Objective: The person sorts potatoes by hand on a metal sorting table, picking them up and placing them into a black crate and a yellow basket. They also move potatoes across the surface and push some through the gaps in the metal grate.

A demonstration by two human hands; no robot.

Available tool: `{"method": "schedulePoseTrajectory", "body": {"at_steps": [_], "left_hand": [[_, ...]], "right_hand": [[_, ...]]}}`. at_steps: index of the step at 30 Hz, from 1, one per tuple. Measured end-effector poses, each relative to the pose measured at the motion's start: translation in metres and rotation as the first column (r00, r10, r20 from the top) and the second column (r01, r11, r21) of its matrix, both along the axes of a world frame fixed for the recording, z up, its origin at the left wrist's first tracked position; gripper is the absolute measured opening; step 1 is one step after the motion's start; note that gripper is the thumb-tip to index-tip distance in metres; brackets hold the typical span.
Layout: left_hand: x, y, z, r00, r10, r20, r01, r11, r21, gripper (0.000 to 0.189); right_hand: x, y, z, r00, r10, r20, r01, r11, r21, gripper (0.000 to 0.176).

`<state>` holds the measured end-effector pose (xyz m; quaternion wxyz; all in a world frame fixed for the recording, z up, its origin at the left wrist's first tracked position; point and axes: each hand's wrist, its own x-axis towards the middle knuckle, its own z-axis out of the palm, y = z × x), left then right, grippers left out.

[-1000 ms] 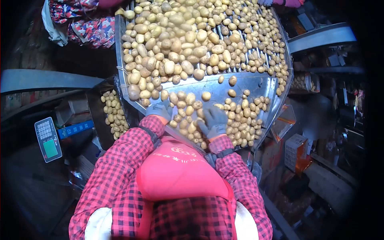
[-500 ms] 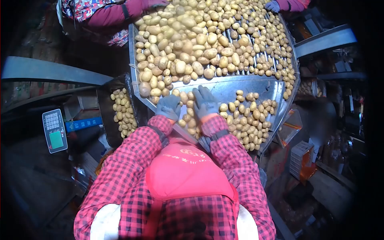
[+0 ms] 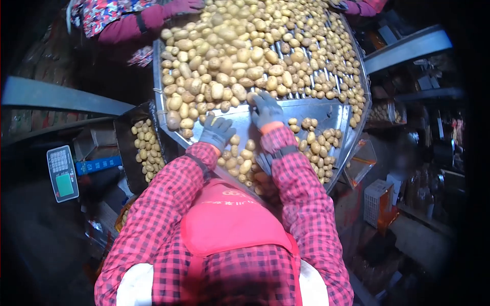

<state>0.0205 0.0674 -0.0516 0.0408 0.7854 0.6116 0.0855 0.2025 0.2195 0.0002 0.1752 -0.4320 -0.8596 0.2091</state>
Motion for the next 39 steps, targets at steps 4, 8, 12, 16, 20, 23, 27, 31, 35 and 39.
{"method": "schedulePoseTrajectory", "body": {"at_steps": [4, 8, 12, 16, 20, 23, 27, 31, 35, 39], "left_hand": [[0.000, -0.005, 0.014, 0.988, 0.127, 0.082, -0.112, 0.979, -0.172, 0.033], [-0.006, -0.017, 0.016, 0.988, 0.140, 0.068, -0.122, 0.968, -0.220, 0.035], [-0.019, -0.008, -0.017, 0.930, 0.269, 0.251, -0.083, 0.818, -0.569, 0.037], [-0.015, -0.024, -0.008, 0.525, 0.626, 0.576, -0.222, 0.755, -0.617, 0.028], [-0.014, -0.045, 0.015, -0.146, 0.752, 0.643, 0.333, 0.649, -0.684, 0.022], [-0.006, -0.057, 0.024, -0.422, 0.799, 0.429, 0.577, 0.601, -0.553, 0.028], [-0.009, -0.071, 0.073, -0.476, 0.864, 0.166, 0.668, 0.478, -0.570, 0.050], [-0.027, -0.098, 0.080, -0.655, 0.751, 0.089, 0.683, 0.637, -0.357, 0.054], [-0.067, -0.135, 0.076, -0.624, 0.673, 0.397, 0.607, 0.738, -0.297, 0.046], [-0.154, -0.194, 0.010, -0.807, 0.575, 0.137, 0.563, 0.818, -0.116, 0.050]], "right_hand": [[-0.025, 0.016, -0.036, 0.921, 0.066, 0.384, -0.019, 0.992, -0.125, 0.047], [-0.026, -0.001, -0.043, 0.969, -0.088, 0.232, 0.100, 0.994, -0.041, 0.038], [-0.006, -0.011, -0.040, 0.969, -0.131, 0.208, 0.176, 0.962, -0.211, 0.035], [0.015, -0.009, -0.062, 0.932, -0.361, 0.038, 0.360, 0.906, -0.221, 0.036], [0.037, -0.009, -0.083, 0.931, -0.359, -0.066, 0.295, 0.847, -0.442, 0.053], [0.038, -0.032, -0.089, 0.820, -0.501, -0.277, 0.179, 0.684, -0.707, 0.069], [-0.021, -0.138, 0.043, 0.877, -0.192, -0.440, -0.019, 0.902, -0.432, 0.054], [-0.042, -0.164, 0.076, 0.874, 0.338, -0.350, -0.416, 0.892, -0.175, 0.046], [-0.031, -0.174, 0.055, 0.915, 0.157, -0.372, -0.204, 0.975, -0.091, 0.060], [0.038, -0.166, 0.013, 0.976, 0.128, 0.177, -0.115, 0.990, -0.079, 0.068]]}}
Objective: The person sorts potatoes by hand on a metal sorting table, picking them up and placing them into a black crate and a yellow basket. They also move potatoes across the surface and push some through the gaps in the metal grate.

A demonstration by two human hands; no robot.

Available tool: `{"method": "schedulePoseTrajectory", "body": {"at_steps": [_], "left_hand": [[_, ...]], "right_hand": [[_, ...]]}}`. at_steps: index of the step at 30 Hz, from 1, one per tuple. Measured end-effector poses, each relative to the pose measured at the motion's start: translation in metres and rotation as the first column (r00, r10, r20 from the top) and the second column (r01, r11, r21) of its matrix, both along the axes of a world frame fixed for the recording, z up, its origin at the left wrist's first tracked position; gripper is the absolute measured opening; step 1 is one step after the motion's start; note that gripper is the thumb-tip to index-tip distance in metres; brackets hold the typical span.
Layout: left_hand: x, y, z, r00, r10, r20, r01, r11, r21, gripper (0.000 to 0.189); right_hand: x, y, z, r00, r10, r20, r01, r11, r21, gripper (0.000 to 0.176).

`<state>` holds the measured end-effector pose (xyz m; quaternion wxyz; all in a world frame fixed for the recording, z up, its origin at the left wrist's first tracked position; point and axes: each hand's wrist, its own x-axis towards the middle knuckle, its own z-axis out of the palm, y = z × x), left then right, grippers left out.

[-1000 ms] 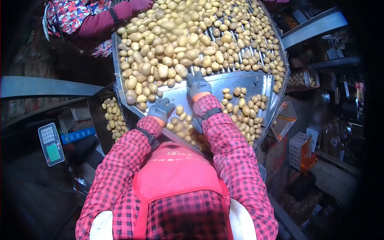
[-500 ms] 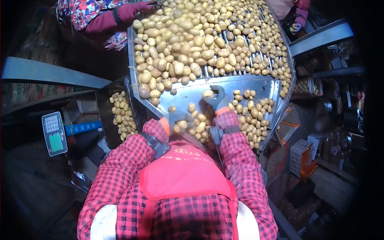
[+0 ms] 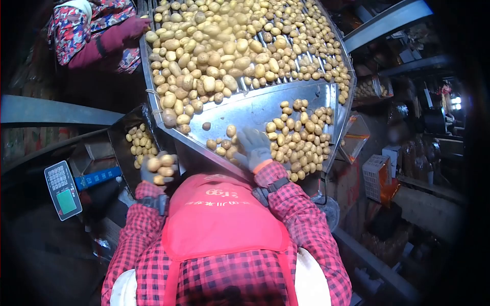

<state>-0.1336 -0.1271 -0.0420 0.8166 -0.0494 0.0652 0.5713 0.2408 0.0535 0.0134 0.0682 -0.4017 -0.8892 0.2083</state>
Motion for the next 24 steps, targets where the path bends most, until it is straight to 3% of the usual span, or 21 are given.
{"method": "schedulePoseTrajectory", "body": {"at_steps": [2, 3, 5, 6, 9, 10, 12, 13, 14, 17, 18, 21, 22, 24], "left_hand": [[-0.038, -0.046, -0.007, 0.911, 0.127, -0.392, -0.270, 0.904, -0.332, 0.061], [-0.043, -0.057, 0.002, 0.828, 0.149, -0.540, -0.449, 0.753, -0.481, 0.067], [-0.052, -0.072, -0.002, 0.730, 0.051, -0.682, -0.589, 0.553, -0.589, 0.070], [-0.055, -0.076, -0.004, 0.676, -0.014, -0.737, -0.657, 0.441, -0.611, 0.071], [-0.064, -0.065, -0.020, 0.637, -0.095, -0.765, -0.720, 0.284, -0.634, 0.071], [-0.071, -0.070, -0.030, 0.647, -0.075, -0.759, -0.664, 0.433, -0.609, 0.066], [-0.070, -0.069, -0.041, 0.663, -0.008, -0.749, -0.587, 0.616, -0.526, 0.060], [-0.071, -0.063, -0.042, 0.673, 0.023, -0.740, -0.539, 0.701, -0.468, 0.057], [-0.063, -0.052, -0.031, 0.682, 0.054, -0.729, -0.488, 0.777, -0.399, 0.045], [-0.041, -0.007, -0.009, 0.669, 0.011, -0.743, -0.460, 0.792, -0.402, 0.043], [-0.039, 0.001, -0.012, 0.692, 0.039, -0.721, -0.398, 0.854, -0.336, 0.040], [0.005, 0.044, 0.019, 0.657, -0.062, -0.751, -0.380, 0.833, -0.402, 0.039], [0.026, 0.062, 0.041, 0.682, -0.054, -0.729, -0.364, 0.840, -0.402, 0.035], [0.050, 0.079, 0.042, 0.706, -0.091, -0.702, -0.254, 0.893, -0.371, 0.033]], "right_hand": [[0.040, -0.012, -0.026, 0.988, -0.039, 0.147, 0.031, 0.998, 0.060, 0.070], [0.053, -0.014, -0.025, 0.979, -0.108, 0.173, 0.103, 0.994, 0.034, 0.069], [0.073, -0.018, -0.019, 0.946, -0.233, 0.225, 0.242, 0.970, -0.012, 0.069], [0.083, -0.023, -0.040, 0.940, -0.300, 0.163, 0.262, 0.940, 0.220, 0.063], [0.106, -0.006, -0.027, 0.931, -0.296, 0.214, 0.304, 0.953, -0.004, 0.060], [0.120, -0.009, -0.043, 0.900, -0.436, -0.005, 0.435, 0.898, 0.057, 0.056], [0.157, -0.005, -0.057, 0.737, -0.675, 0.029, 0.673, 0.737, 0.059, 0.051], [0.170, -0.006, -0.055, 0.646, -0.749, -0.149, 0.763, 0.638, 0.103, 0.042], [0.195, -0.014, -0.071, 0.597, -0.795, -0.107, 0.802, 0.594, 0.062, 0.044], [0.210, -0.020, -0.095, 0.548, -0.834, 0.070, 0.834, 0.551, 0.025, 0.053], [0.208, -0.021, -0.099, 0.545, -0.827, 0.138, 0.833, 0.553, 0.024, 0.056], [0.192, 0.001, -0.086, 0.378, -0.902, 0.206, 0.926, 0.367, -0.090, 0.070], [0.211, 0.007, -0.114, 0.346, -0.929, 0.128, 0.931, 0.324, -0.165, 0.078], [0.212, 0.012, -0.092, 0.335, -0.922, 0.193, 0.926, 0.284, -0.251, 0.077]]}}
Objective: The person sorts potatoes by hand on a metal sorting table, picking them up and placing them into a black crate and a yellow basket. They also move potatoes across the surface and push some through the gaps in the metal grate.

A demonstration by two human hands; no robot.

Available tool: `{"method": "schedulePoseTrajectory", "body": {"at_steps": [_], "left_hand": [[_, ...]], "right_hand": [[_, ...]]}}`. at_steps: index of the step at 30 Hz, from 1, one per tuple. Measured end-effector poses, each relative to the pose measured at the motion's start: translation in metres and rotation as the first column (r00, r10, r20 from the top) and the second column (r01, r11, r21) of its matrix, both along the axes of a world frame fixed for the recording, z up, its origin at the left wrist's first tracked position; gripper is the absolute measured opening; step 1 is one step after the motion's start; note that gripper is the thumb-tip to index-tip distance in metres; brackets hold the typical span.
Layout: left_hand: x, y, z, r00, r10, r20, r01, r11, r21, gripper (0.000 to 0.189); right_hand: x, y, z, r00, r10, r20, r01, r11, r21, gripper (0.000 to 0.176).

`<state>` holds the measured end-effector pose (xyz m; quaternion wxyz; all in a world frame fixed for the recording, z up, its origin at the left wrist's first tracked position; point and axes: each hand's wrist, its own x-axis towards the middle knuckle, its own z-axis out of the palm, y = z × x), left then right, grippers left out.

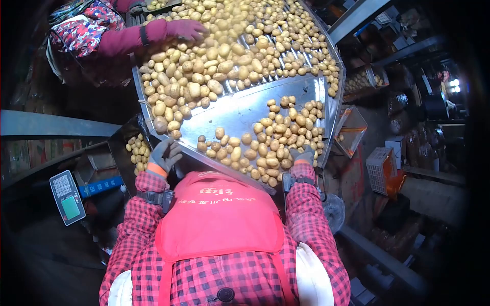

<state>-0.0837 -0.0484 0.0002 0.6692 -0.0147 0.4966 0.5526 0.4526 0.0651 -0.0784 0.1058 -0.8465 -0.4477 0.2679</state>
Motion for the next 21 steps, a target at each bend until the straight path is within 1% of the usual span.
{"method": "schedulePoseTrajectory", "body": {"at_steps": [1, 2, 5, 6, 8, 9, 10, 11, 12, 13, 15, 16, 17, 18, 19, 21], "left_hand": [[0.009, 0.007, -0.001, 0.995, -0.078, 0.067, 0.076, 0.996, 0.041, 0.033], [0.027, 0.014, 0.011, 0.995, -0.096, 0.030, 0.096, 0.995, 0.008, 0.032], [0.057, 0.020, 0.019, 0.984, -0.177, 0.008, 0.177, 0.984, -0.001, 0.032], [0.061, 0.022, 0.020, 0.968, -0.245, 0.049, 0.244, 0.969, 0.032, 0.031], [0.063, 0.018, 0.001, 0.953, -0.291, 0.085, 0.289, 0.957, 0.031, 0.038], [0.063, 0.012, -0.008, 0.944, -0.314, 0.103, 0.313, 0.949, 0.025, 0.041], [0.065, 0.010, -0.008, 0.936, -0.323, 0.143, 0.316, 0.946, 0.070, 0.042], [0.065, 0.008, -0.010, 0.930, -0.329, 0.163, 0.323, 0.944, 0.065, 0.042], [0.065, 0.007, -0.012, 0.925, -0.332, 0.185, 0.327, 0.943, 0.060, 0.043], [0.065, 0.005, -0.014, 0.921, -0.330, 0.205, 0.326, 0.944, 0.056, 0.043], [0.068, 0.001, -0.009, 0.934, -0.306, 0.185, 0.302, 0.952, 0.047, 0.044], [0.071, -0.001, -0.007, 0.938, -0.298, 0.176, 0.295, 0.955, 0.039, 0.044], [0.073, -0.003, -0.008, 0.938, -0.292, 0.187, 0.292, 0.956, 0.030, 0.044], [0.075, -0.003, -0.009, 0.937, -0.290, 0.195, 0.290, 0.957, 0.026, 0.043], [0.077, 0.000, -0.010, 0.936, -0.287, 0.204, 0.288, 0.957, 0.025, 0.043], [0.084, 0.003, -0.007, 0.925, -0.306, 0.224, 0.311, 0.950, 0.016, 0.041]], "right_hand": [[0.001, 0.003, 0.012, 1.000, -0.010, -0.029, 0.008, 0.999, -0.043, 0.076], [0.015, 0.000, -0.001, 0.997, 0.028, -0.066, -0.032, 0.998, -0.059, 0.070], [0.047, 0.001, -0.058, 0.962, 0.251, -0.110, -0.265, 0.954, -0.141, 0.067], [0.051, -0.011, -0.076, 0.919, 0.384, 0.091, -0.376, 0.921, -0.099, 0.062], [0.030, -0.025, -0.071, 0.770, 0.515, 0.376, -0.539, 0.841, -0.049, 0.060], [0.021, -0.031, -0.066, 0.704, 0.530, 0.473, -0.593, 0.805, -0.018, 0.059], [0.023, -0.036, -0.074, 0.708, 0.513, 0.484, -0.601, 0.798, 0.034, 0.059], [0.025, -0.039, -0.080, 0.744, 0.492, 0.452, -0.590, 0.801, 0.099, 0.060], [0.028, -0.037, -0.086, 0.955, 0.298, -0.015, -0.278, 0.908, 0.315, 0.057], [0.018, -0.038, -0.071, 0.962, 0.251, -0.104, -0.205, 0.921, 0.333, 0.049], [-0.006, -0.039, -0.032, 0.948, 0.154, -0.279, -0.046, 0.933, 0.357, 0.032], [-0.022, -0.031, -0.004, 0.949, 0.298, -0.098, -0.262, 0.924, 0.280, 0.027], [-0.038, -0.030, 0.025, 0.893, 0.444, 0.071, -0.449, 0.878, 0.165, 0.023], [-0.065, -0.039, 0.059, 0.781, 0.554, 0.287, -0.621, 0.739, 0.261, 0.020], [-0.073, -0.037, 0.058, 0.683, 0.643, 0.346, -0.730, 0.622, 0.283, 0.019], [-0.082, -0.018, 0.055, 0.443, 0.764, 0.469, -0.894, 0.338, 0.293, 0.018]]}}
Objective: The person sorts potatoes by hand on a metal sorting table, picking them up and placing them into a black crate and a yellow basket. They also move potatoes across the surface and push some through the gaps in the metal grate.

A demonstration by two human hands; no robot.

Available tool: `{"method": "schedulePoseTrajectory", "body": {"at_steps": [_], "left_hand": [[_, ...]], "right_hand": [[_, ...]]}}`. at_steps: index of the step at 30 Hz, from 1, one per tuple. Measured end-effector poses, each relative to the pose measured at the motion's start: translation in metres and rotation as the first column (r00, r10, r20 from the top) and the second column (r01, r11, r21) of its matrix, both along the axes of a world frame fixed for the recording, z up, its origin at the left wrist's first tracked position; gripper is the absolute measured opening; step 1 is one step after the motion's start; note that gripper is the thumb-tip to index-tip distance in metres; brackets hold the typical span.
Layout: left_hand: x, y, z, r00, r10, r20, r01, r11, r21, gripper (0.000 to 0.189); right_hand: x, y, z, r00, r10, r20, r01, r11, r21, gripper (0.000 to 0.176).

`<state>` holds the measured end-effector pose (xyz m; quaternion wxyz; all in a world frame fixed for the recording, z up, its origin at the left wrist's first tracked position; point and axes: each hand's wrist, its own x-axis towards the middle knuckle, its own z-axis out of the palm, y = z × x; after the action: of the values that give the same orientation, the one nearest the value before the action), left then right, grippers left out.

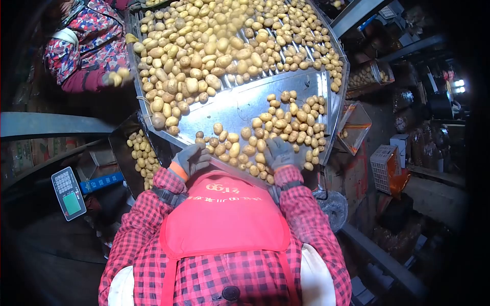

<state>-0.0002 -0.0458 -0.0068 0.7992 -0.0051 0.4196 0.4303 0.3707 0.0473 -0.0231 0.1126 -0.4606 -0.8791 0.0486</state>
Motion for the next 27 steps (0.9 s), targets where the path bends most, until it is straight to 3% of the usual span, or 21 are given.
{"method": "schedulePoseTrajectory", "body": {"at_steps": [2, 3, 4, 7, 9, 10, 11, 12, 15, 18, 19, 22, 25, 26, 27], "left_hand": [[0.009, 0.002, 0.008, 1.000, -0.022, 0.006, 0.022, 1.000, 0.003, 0.040], [0.016, 0.005, 0.017, 0.999, -0.036, 0.006, 0.036, 0.999, 0.012, 0.039], [0.020, 0.009, 0.022, 0.999, -0.052, 0.007, 0.051, 0.998, 0.029, 0.038], [0.024, 0.008, 0.020, 0.994, -0.105, 0.002, 0.105, 0.994, 0.010, 0.038], [0.029, 0.008, 0.035, 0.992, -0.123, -0.009, 0.124, 0.992, 0.037, 0.041], [0.027, 0.005, 0.033, 0.995, -0.100, 0.006, 0.100, 0.995, 0.028, 0.042], [0.024, 0.002, 0.030, 0.997, -0.076, 0.021, 0.076, 0.997, 0.019, 0.043], [0.023, 0.000, 0.027, 0.998, -0.051, 0.036, 0.050, 0.999, 0.012, 0.043], [0.023, -0.002, 0.023, 0.999, -0.034, 0.016, 0.034, 0.999, 0.011, 0.045], [0.031, 0.005, 0.025, 0.994, -0.063, 0.090, 0.060, 0.998, 0.034, 0.045], [0.035, 0.011, 0.029, 0.993, -0.088, 0.075, 0.086, 0.996, 0.030, 0.045], [0.047, 0.025, 0.036, 0.988, -0.134, 0.078, 0.132, 0.991, 0.023, 0.046], [0.054, 0.027, 0.013, 0.972, -0.163, 0.172, 0.165, 0.986, 0.002, 0.053], [0.059, 0.023, 0.016, 0.968, -0.099, 0.232, 0.109, 0.994, -0.032, 0.055], [0.068, 0.022, 0.026, 0.957, -0.036, 0.288, 0.056, 0.996, -0.062, 0.056]], "right_hand": [[-0.008, 0.041, -0.036, 0.961, -0.220, 0.167, 0.258, 0.931, -0.258, 0.019], [-0.002, 0.049, -0.045, 0.934, -0.341, -0.106, 0.301, 0.911, -0.280, 0.019], [0.007, 0.058, -0.051, 0.821, -0.437, -0.367, 0.336, 0.890, -0.307, 0.019], [0.015, 0.085, -0.065, 0.792, -0.512, -0.333, 0.426, 0.854, -0.299, 0.019], [-0.003, 0.066, -0.023, 0.805, -0.534, -0.257, 0.375, 0.795, -0.476, 0.020], [-0.011, 0.048, -0.001, 0.815, -0.539, -0.214, 0.350, 0.752, -0.559, 0.020], [-0.015, 0.027, 0.009, 0.948, -0.319, -0.023, 0.275, 0.851, -0.447, 0.023], [-0.017, 0.008, 0.015, 0.977, -0.087, 0.197, 0.153, 0.923, -0.353, 0.026], [-0.023, -0.026, -0.012, 0.917, 0.001, 0.398, 0.172, 0.901, -0.398, 0.042], [-0.025, -0.011, -0.018, 0.910, -0.090, 0.404, 0.321, 0.770, -0.551, 0.041], [-0.026, -0.001, -0.007, 0.927, 0.001, 0.375, 0.254, 0.734, -0.630, 0.044], [-0.015, 0.007, -0.013, 0.975, -0.064, 0.211, 0.198, 0.674, -0.712, 0.049], [-0.042, -0.008, 0.029, 0.960, -0.257, -0.114, 0.106, 0.706, -0.700, 0.053], [-0.049, -0.014, 0.019, 0.891, -0.264, -0.370, -0.106, 0.670, -0.735, 0.064], [-0.062, -0.008, 0.063, 0.890, -0.199, -0.410, -0.209, 0.621, -0.755, 0.064]]}}
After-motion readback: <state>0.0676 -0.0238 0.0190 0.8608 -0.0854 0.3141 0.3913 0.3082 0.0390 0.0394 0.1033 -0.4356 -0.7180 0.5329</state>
